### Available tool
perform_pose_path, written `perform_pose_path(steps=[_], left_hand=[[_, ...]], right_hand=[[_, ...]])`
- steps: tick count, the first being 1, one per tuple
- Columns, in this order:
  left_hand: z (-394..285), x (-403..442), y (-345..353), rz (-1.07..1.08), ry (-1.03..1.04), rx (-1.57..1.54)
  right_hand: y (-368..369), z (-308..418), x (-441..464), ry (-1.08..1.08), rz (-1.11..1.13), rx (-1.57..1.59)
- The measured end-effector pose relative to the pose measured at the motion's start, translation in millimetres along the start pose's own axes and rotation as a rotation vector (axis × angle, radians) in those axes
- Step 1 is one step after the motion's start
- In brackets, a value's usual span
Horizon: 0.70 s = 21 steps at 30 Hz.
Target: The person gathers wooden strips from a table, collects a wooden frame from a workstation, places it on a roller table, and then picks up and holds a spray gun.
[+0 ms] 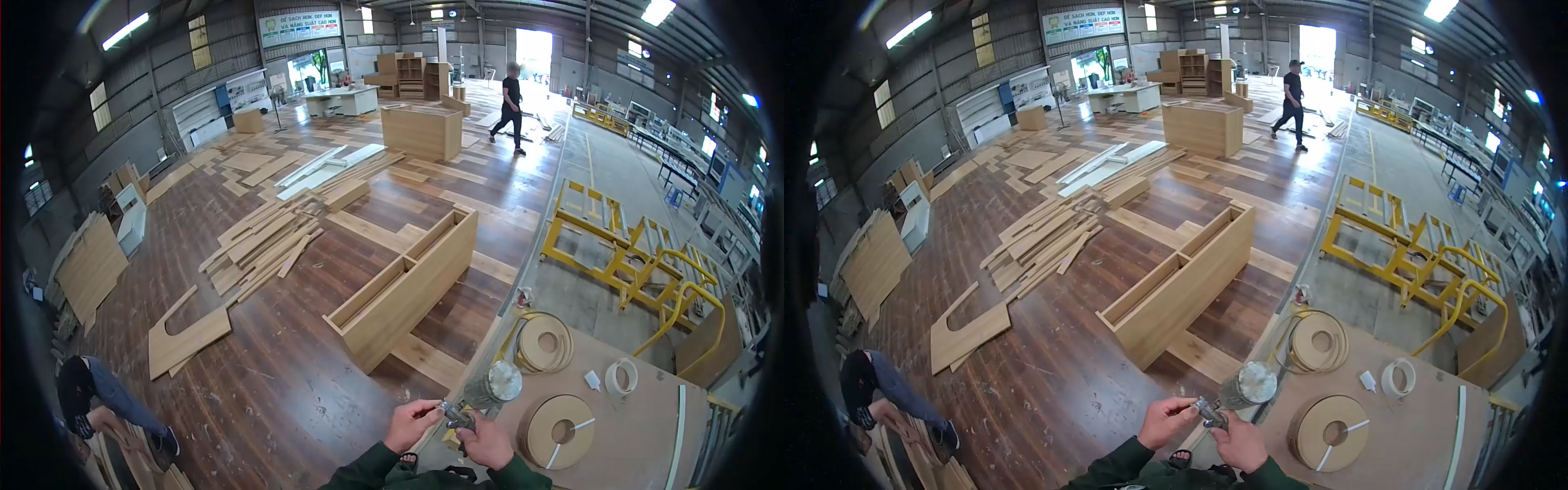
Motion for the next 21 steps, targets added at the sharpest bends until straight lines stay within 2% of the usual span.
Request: perform_pose_path(steps=[3, 7, 9, 16, 19, 21], left_hand=[[-8.7, -1.7, -7.6, -0.054, 0.081, 0.098], [-8.4, 0.1, -11.0, -0.068, 0.08, 0.118], [-12.9, 2.4, -12.4, -0.076, 0.167, 0.204], [-3.5, 7.9, 3.5, -0.037, 0.203, 0.174], [-17.1, 10.4, 20.1, 0.081, 0.206, 0.245], [-17.7, 10.7, 20.1, 0.047, 0.205, 0.266]], right_hand=[[0.3, 6.7, 0.8, 0.008, 0.018, -0.018], [-5.0, 17.6, -0.8, -0.004, 0.047, -0.026], [-6.6, 18.2, -1.6, 0.003, 0.052, -0.031], [-12.3, 3.1, -4.4, -0.001, 0.038, -0.017], [-6.4, -9.6, -3.4, 0.012, -0.002, -0.024], [-17.0, -15.1, -8.3, 0.026, -0.047, -0.049]])
Point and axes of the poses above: each hand's wrist, its own x-axis towards the middle knuckle, its own y-axis out of the palm, z = x × y, the point moved 9 cm from there along x, towards the middle knuckle, and after that the axes turned 9 degrees about y, right-handed, at the moved point
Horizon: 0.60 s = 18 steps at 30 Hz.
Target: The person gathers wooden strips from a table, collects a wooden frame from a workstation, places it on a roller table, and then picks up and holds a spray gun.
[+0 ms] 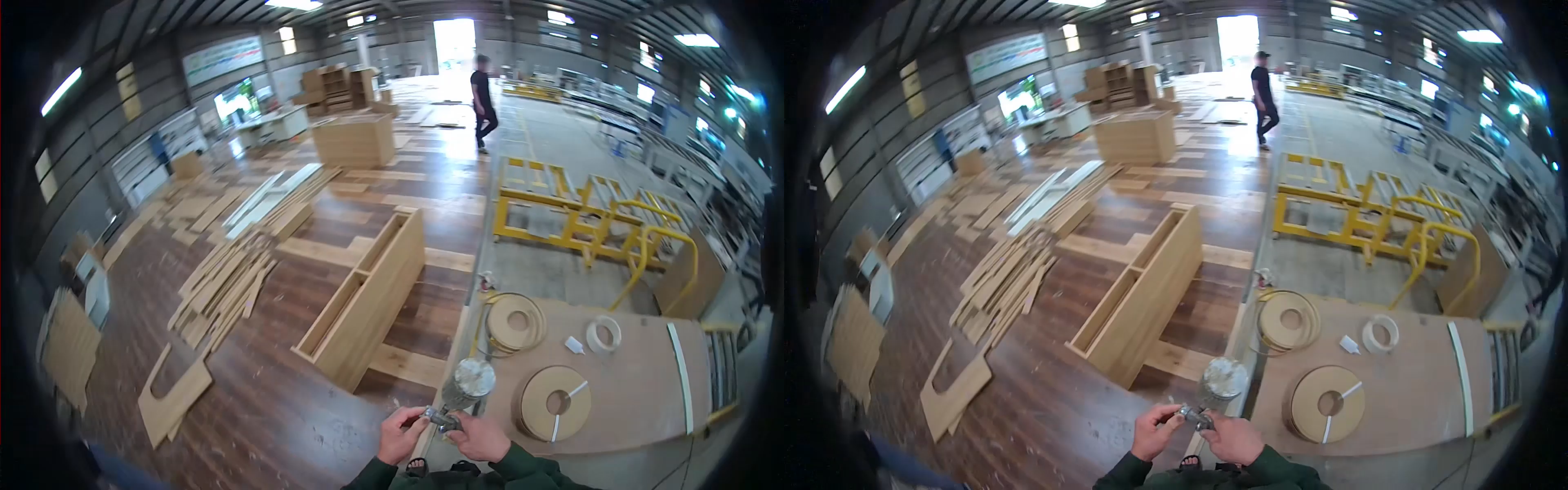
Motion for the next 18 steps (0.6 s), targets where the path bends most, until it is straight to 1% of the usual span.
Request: perform_pose_path(steps=[1, 2, 4, 8, 10, 14, 16, 18], left_hand=[[2.8, 0.1, 4.1, 0.037, 0.008, 0.0], [7.8, -1.2, 3.8, 0.028, -0.011, -0.011], [14.0, -2.8, 3.1, 0.007, -0.051, -0.038], [16.1, -0.2, 13.4, 0.034, -0.059, -0.057], [22.5, 0.6, 21.8, 0.054, -0.101, -0.161], [31.0, 1.3, 34.9, 0.101, -0.09, -0.181], [38.8, 0.3, 40.9, 0.134, -0.146, -0.217], [41.3, 0.8, 44.8, 0.155, -0.156, -0.22]], right_hand=[[-4.4, 9.2, -3.9, 0.012, 0.044, -0.011], [-4.5, 14.2, -6.2, 0.017, 0.095, -0.025], [-0.5, 5.3, -4.7, 0.035, 0.087, -0.018], [1.4, -7.9, -5.2, 0.06, 0.098, 0.008], [-4.2, -10.1, -8.0, 0.064, 0.083, 0.013], [-6.9, -23.0, -8.9, 0.033, 0.043, 0.035], [-8.8, -27.3, -10.5, 0.018, 0.016, 0.031], [-13.5, -28.8, -12.0, 0.001, -0.013, 0.027]])
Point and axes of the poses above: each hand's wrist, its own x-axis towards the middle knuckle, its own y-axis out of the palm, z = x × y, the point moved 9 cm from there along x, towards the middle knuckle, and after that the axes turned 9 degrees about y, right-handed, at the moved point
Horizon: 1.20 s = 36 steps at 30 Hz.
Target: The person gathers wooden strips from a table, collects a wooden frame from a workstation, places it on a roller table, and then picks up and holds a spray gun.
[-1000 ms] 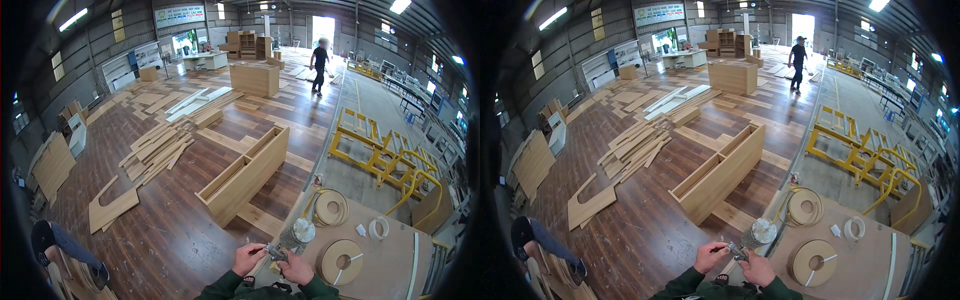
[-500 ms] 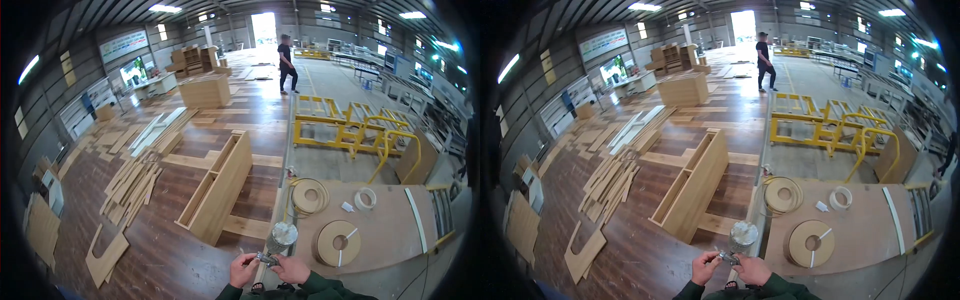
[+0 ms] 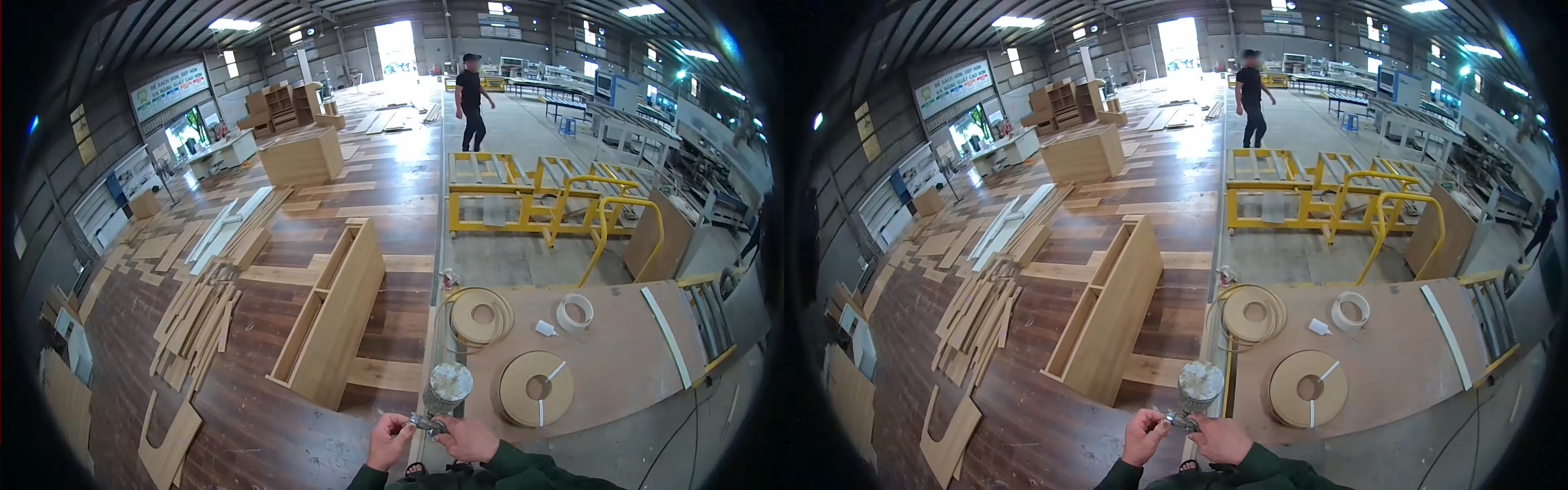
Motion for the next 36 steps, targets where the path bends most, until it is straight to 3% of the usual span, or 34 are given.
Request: perform_pose_path(steps=[7, 17, 21, 23, 29, 31, 36], left_hand=[[10.1, 5.8, 9.7, 0.133, -0.078, -0.108], [6.9, 17.0, -6.0, 0.049, -0.058, -0.163], [17.0, 39.4, -42.2, -0.013, -0.087, -0.158], [25.3, 51.0, -68.5, -0.039, -0.201, -0.151], [7.6, 115.8, -177.5, -0.095, -0.07, -0.02], [4.8, 135.3, -210.2, 0.033, -0.113, -0.046], [-16.0, 193.2, -245.5, 0.088, 0.018, 0.077]], right_hand=[[-2.3, -12.0, -4.9, 0.085, 0.1, -0.017], [4.4, -1.6, 17.7, 0.067, 0.088, 0.006], [22.3, 14.6, 54.1, 0.064, 0.055, -0.001], [29.3, 33.5, 76.7, 0.118, 0.097, -0.068], [82.6, 98.8, 177.3, 0.047, 0.055, -0.049], [92.8, 122.4, 204.6, 0.06, 0.109, -0.084], [80.3, 168.3, 261.9, 0.019, -0.002, -0.032]])
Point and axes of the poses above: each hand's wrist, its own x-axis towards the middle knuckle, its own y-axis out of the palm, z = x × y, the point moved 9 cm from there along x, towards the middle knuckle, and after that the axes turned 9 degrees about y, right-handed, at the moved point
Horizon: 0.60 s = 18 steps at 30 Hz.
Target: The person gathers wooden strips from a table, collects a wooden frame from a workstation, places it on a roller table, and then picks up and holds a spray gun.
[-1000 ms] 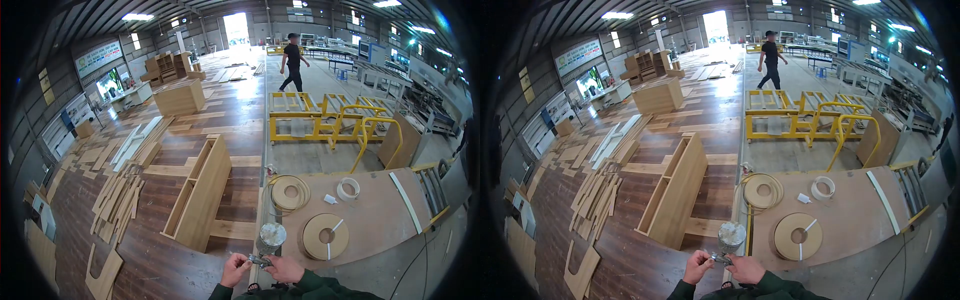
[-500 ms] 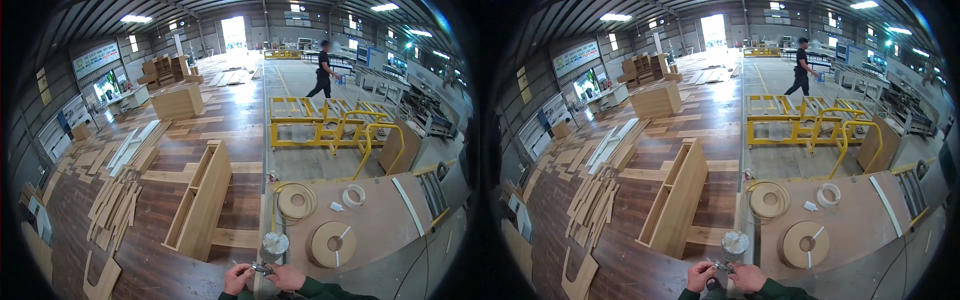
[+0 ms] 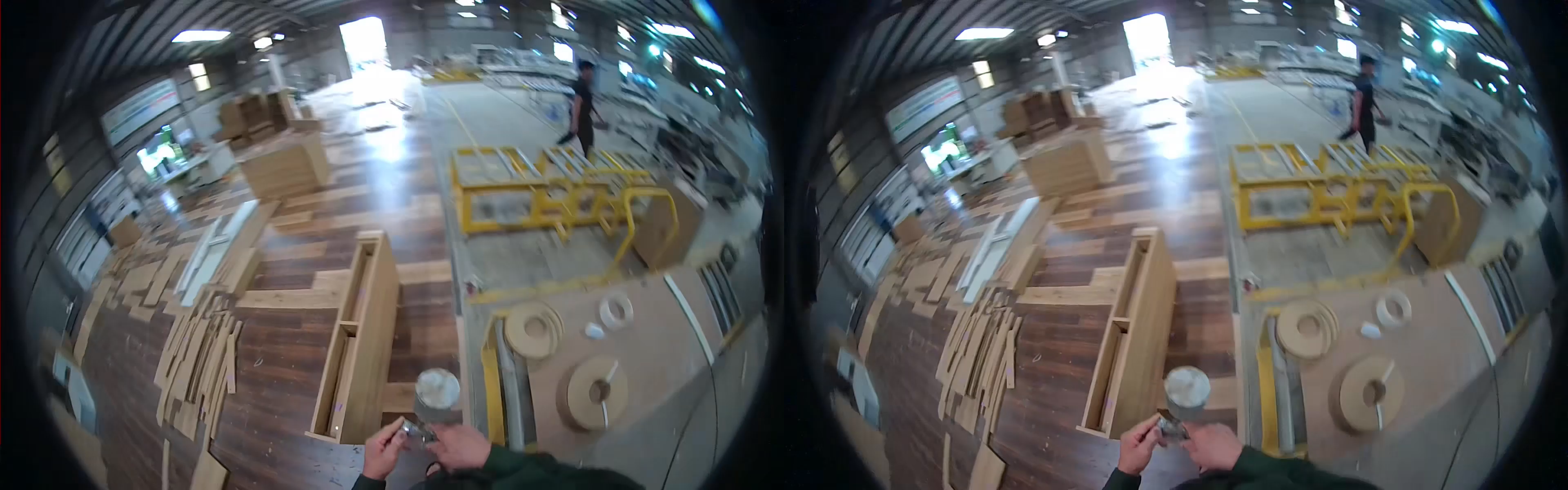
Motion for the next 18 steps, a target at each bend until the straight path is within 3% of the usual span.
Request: perform_pose_path(steps=[6, 9, 18], left_hand=[[3.7, 94.6, 6.2, 0.051, -0.007, -0.068], [12.3, 157.0, 23.5, 0.11, 0.004, -0.036], [68.1, 413.2, 87.5, 0.333, -0.047, -0.039]], right_hand=[[-44.3, -14.2, 54.0, 0.185, -0.041, 0.1], [-65.2, -31.2, 97.4, 0.149, -0.106, 0.111], [-205.3, -111.6, 268.4, 0.315, -0.259, 0.089]])
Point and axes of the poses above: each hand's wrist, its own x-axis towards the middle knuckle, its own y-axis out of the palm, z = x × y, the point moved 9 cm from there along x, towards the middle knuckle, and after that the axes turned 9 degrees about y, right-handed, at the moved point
